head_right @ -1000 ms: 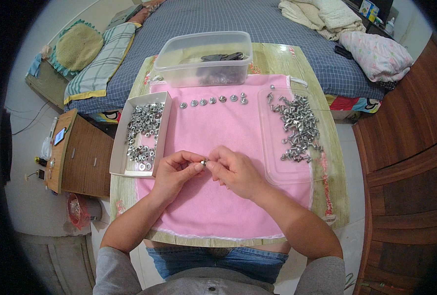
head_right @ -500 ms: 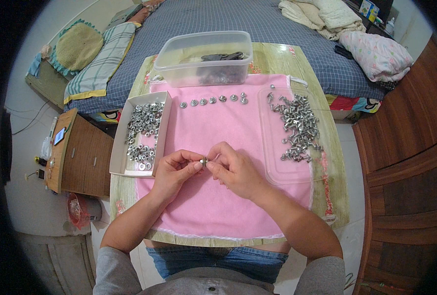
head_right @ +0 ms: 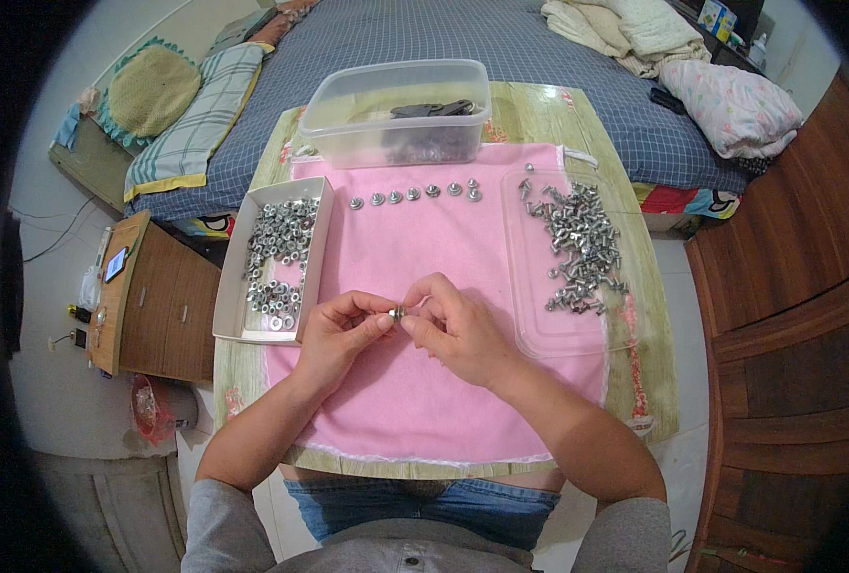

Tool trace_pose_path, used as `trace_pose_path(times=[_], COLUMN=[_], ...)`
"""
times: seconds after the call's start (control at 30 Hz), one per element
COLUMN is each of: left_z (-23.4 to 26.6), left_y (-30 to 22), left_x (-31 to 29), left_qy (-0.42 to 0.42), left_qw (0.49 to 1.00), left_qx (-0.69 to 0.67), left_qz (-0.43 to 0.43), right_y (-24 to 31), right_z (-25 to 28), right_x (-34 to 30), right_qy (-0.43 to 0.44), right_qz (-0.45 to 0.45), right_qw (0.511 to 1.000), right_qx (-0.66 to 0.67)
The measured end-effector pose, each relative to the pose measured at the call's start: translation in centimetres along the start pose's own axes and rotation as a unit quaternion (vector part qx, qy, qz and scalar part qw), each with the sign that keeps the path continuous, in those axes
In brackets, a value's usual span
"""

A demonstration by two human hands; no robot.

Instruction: The person repeatedly picks small metal snap fastener components from a tray and a pile, aligns them by hand, and presses them together to form assembled units. Completed fasteners are placed in a row on a pink cloth on the table.

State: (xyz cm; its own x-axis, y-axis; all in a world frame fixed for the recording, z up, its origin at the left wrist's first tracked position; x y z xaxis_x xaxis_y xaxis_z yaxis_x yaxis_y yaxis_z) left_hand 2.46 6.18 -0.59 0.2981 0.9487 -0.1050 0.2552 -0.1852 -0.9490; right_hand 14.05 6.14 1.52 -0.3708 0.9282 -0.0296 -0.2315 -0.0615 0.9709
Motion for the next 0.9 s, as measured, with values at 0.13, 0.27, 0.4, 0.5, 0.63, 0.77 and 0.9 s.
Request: trace_pose_path(times=[0.13, 0.27, 0.4, 0.5, 0.63, 0.77, 0.9], left_z=[0.2, 0.0, 0.1, 0.0, 0.0, -0.1, 0.1], left_y=[0.1, 0.0, 0.1, 0.1, 0.1, 0.0, 0.2], left_x=[0.0, 0.0, 0.0, -0.1, 0.0, 0.0, 0.0], left_qy=[-0.003, -0.001, 0.002, 0.004, 0.005, 0.002, 0.009], left_qw=[1.0, 1.0, 1.0, 1.0, 1.0, 1.0, 0.999], left_qx=[0.019, 0.009, 0.011, 0.0, 0.001, -0.001, 0.032], left_qz=[0.006, 0.005, 0.004, 0.004, 0.008, 0.005, 0.004], right_y=[-0.5, 0.2, -0.3, 0.0, 0.2, 0.6, -0.3], right_z=[-0.2, -0.1, -0.2, -0.1, -0.2, 0.0, -0.1], right_x=[0.1, 0.0, 0.1, 0.1, 0.0, 0.0, 0.1], right_qy=[0.011, 0.007, 0.011, 0.01, 0.013, -0.006, 0.008], right_qz=[-0.036, 0.01, -0.025, 0.01, 0.012, 0.016, -0.023], right_qw=[0.999, 1.0, 1.0, 1.0, 0.999, 1.0, 1.0], right_qx=[-0.014, -0.019, -0.008, -0.026, -0.042, -0.023, -0.012])
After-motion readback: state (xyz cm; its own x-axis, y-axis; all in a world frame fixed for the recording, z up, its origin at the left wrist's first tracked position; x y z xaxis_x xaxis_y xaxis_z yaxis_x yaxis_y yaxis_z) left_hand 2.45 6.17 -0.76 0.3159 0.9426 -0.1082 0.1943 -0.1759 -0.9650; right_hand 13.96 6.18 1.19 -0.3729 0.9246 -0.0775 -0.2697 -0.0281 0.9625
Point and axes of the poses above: each hand's wrist, its own x-axis towards the middle knuckle, its own z-axis out of the back of the hand, y = z × x, the point moved 9 cm from there along x, towards the middle knuckle, and after that the axes turned 4 degrees about -x, right-handed, at the moved point
